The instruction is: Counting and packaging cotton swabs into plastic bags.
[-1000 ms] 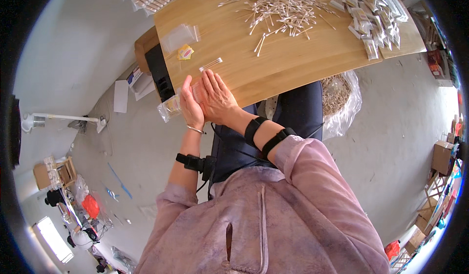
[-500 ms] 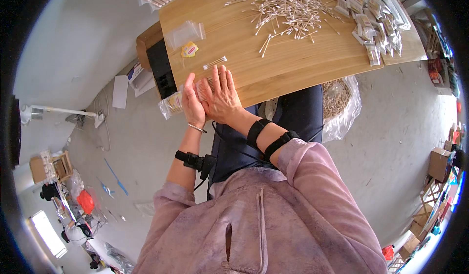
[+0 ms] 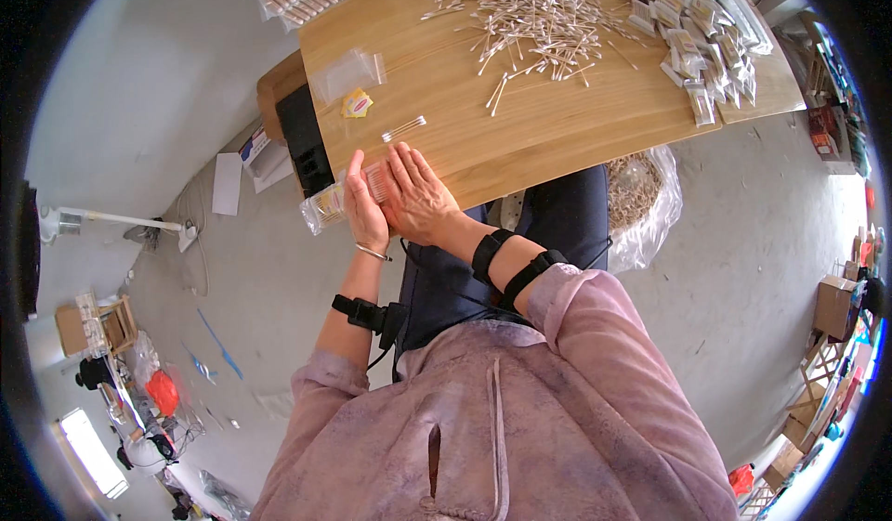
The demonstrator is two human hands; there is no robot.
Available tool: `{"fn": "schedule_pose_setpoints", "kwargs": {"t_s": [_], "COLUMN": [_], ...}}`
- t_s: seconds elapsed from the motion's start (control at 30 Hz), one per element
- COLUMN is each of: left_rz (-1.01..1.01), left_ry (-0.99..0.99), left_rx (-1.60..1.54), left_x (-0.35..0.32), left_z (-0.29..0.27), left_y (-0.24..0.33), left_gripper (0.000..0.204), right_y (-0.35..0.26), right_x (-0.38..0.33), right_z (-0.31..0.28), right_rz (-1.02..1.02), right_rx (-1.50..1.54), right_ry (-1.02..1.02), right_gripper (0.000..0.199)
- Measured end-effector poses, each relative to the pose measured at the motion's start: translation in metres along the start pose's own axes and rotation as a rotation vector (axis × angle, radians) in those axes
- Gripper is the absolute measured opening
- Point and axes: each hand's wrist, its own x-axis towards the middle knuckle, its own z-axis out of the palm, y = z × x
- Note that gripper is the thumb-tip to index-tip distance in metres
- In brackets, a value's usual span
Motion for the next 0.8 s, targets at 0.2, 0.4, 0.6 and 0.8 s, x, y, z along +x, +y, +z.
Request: {"fn": "schedule_pose_setpoints", "kwargs": {"t_s": [0.2,0.4,0.6,0.8], "left_rz": [-0.01,-0.037,-0.141,-0.055], "left_ry": [0.032,-0.008,-0.072,-0.095], "left_rx": [0.044,-0.007,-0.234,-0.206], "left_x": [0.001,0.004,0.004,0.012], "left_z": [0.004,0.0,-0.007,-0.005], "left_y": [0.005,0.001,-0.001,0.0], "left_gripper": [0.068,0.068,0.069,0.075], "right_y": [-0.001,-0.002,-0.001,-0.008], "right_x": [0.004,0.004,0.003,0.012], "right_z": [0.006,0.007,-0.002,0.004], "right_rz": [0.091,0.101,0.037,0.162], "right_rx": [0.039,0.055,0.052,0.087], "right_ry": [0.02,0.025,-0.02,0.008], "right_gripper": [0.068,0.069,0.071,0.069]}}
